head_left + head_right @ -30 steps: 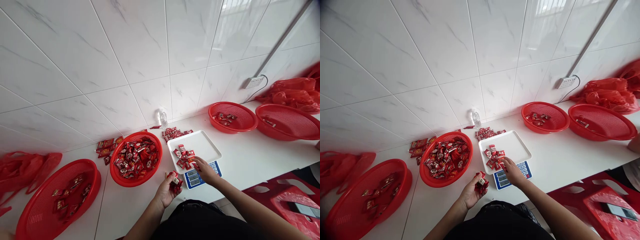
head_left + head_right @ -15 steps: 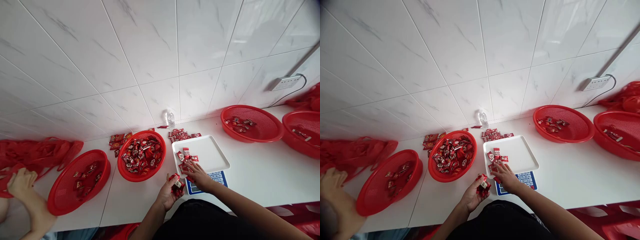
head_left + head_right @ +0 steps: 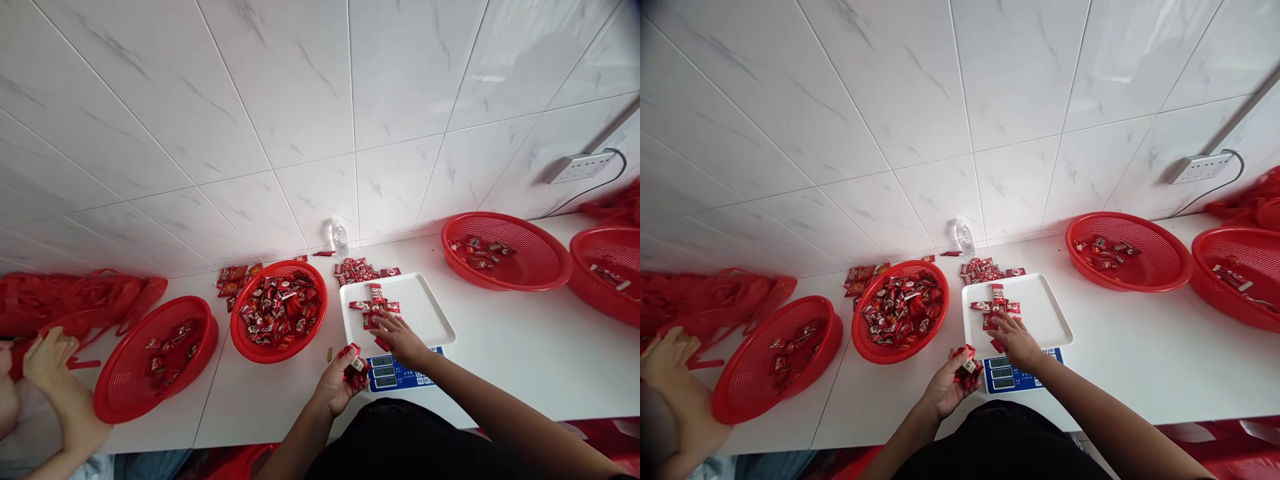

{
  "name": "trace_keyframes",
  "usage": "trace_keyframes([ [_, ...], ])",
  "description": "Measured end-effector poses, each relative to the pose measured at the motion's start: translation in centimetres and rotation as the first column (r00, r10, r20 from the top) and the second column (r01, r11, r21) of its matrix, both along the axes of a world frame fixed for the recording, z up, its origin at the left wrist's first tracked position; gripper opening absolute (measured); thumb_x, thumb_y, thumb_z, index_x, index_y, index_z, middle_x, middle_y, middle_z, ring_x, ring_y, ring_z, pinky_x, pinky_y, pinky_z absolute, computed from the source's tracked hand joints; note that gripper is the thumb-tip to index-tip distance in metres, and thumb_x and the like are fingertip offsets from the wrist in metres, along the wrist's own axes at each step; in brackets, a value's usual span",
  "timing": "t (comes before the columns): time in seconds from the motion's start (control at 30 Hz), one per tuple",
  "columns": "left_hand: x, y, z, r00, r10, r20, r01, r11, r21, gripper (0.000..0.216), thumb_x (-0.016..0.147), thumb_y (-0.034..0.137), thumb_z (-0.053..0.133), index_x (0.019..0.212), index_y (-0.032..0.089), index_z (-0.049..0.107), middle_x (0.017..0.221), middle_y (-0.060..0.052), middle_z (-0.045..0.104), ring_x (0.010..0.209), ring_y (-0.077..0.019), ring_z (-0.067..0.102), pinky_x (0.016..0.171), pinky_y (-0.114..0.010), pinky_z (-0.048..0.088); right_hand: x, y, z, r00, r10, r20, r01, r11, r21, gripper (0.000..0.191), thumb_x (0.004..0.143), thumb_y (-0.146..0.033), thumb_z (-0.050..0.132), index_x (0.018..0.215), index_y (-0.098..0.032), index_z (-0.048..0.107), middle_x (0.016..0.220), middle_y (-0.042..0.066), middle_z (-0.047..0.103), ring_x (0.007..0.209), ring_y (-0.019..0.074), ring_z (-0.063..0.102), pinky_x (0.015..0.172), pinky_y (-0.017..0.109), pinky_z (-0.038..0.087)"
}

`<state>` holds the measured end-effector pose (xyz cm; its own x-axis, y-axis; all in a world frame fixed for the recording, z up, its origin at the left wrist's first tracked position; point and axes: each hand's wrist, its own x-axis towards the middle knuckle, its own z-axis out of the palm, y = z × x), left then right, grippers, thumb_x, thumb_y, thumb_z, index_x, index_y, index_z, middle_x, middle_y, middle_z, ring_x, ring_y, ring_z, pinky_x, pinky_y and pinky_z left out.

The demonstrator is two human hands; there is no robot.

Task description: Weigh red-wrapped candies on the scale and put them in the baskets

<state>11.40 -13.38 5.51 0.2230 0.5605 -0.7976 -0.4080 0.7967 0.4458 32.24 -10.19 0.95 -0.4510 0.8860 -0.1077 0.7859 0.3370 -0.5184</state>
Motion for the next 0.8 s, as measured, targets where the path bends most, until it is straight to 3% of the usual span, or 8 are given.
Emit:
trace_keyframes([
  [0.13,0.3,-0.1,-0.3,1.000,-0.011,-0.012,0.011,1.000,0.000,0.037,0.072,0.035,0.069,0.097,0.018,0.048,0.082,-0.007,0.065,0.070,-0.0186,0.065,0.061,-0.031,0.052,-0.2,-2.0,0.2,0.999,0.034,-0.040,-0.037,0.996,-0.079,0.050,0.079,-0.012,0.043,0.123,-0.034,0.052,0.128,0.003,0.053,0.117,0.0249,0.043,0.095,0.042,0.035],
  [0.3,0.4,-0.4,-0.1,0.999,-0.054,-0.009,0.054,0.998,0.014,0.039,0.072,0.036,0.069,0.099,0.015,0.050,0.084,-0.009,0.065,0.073,-0.0190,0.065,0.062,-0.031,0.052,0.1,-1.0,-0.2,0.998,-0.067,-0.019,0.064,0.992,-0.112,0.053,0.077,-0.010,0.043,0.125,-0.029,0.050,0.136,0.005,0.045,0.126,0.0276,0.034,0.098,0.044,0.032],
  [0.4,0.5,-0.5,0.2,0.995,-0.096,0.023,0.094,0.994,0.063,0.038,0.072,0.035,0.069,0.100,0.015,0.051,0.087,-0.009,0.065,0.076,-0.0204,0.065,0.065,-0.033,0.053,0.5,-0.6,0.4,0.973,-0.175,-0.148,0.150,0.974,-0.170,0.045,0.081,-0.016,0.041,0.125,-0.026,0.048,0.129,0.008,0.052,0.121,0.0255,0.042,0.096,0.042,0.036],
  [0.47,0.7,-0.5,0.3,0.990,-0.131,0.054,0.125,0.987,0.102,0.038,0.072,0.033,0.068,0.101,0.016,0.052,0.091,-0.009,0.065,0.077,-0.0207,0.065,0.065,-0.035,0.053,0.5,-1.1,1.0,0.913,-0.281,-0.295,0.189,0.933,-0.305,0.040,0.084,-0.023,0.041,0.124,-0.023,0.046,0.113,0.009,0.061,0.103,0.0231,0.055,0.086,0.039,0.044],
  [0.57,1.0,-0.4,0.3,0.986,-0.149,0.076,0.139,0.983,0.117,0.038,0.073,0.033,0.068,0.103,0.016,0.052,0.096,-0.009,0.064,0.075,-0.0193,0.064,0.066,-0.035,0.053,-0.1,-2.8,1.8,0.743,-0.475,-0.472,0.155,0.808,-0.569,0.040,0.080,-0.028,0.050,0.119,-0.022,0.043,0.096,0.005,0.064,0.080,0.0182,0.061,0.071,0.035,0.051],
  [0.63,1.3,-0.4,0.3,0.984,-0.158,0.081,0.149,0.983,0.109,0.037,0.074,0.033,0.067,0.104,0.016,0.053,0.095,-0.009,0.064,0.074,-0.0183,0.064,0.066,-0.035,0.053,-0.7,-4.0,2.2,0.620,-0.553,-0.557,0.054,0.738,-0.673,0.039,0.077,-0.029,0.056,0.114,-0.023,0.046,0.096,0.002,0.063,0.081,0.0173,0.061,0.071,0.033,0.052],
  [0.7,1.5,-0.3,0.4,0.977,-0.190,0.097,0.178,0.977,0.114,0.035,0.075,0.032,0.066,0.103,0.016,0.053,0.091,-0.009,0.064,0.074,-0.0184,0.063,0.066,-0.035,0.053,-1.2,-5.0,2.5,0.513,-0.590,-0.624,-0.047,0.707,-0.706,0.042,0.077,-0.035,0.057,0.117,-0.024,0.047,0.100,0.002,0.063,0.087,0.0185,0.061,0.076,0.035,0.052],
  [0.8,1.7,-0.1,0.7,0.956,-0.259,0.137,0.240,0.960,0.141,0.033,0.076,0.031,0.065,0.104,0.017,0.053,0.087,-0.008,0.064,0.075,-0.0187,0.063,0.065,-0.033,0.052,-1.4,-5.6,2.7,0.460,-0.610,-0.645,-0.111,0.682,-0.723,0.058,0.078,-0.043,0.057,0.130,-0.027,0.039,0.109,0.003,0.061,0.092,0.0203,0.060,0.076,0.037,0.052],
])
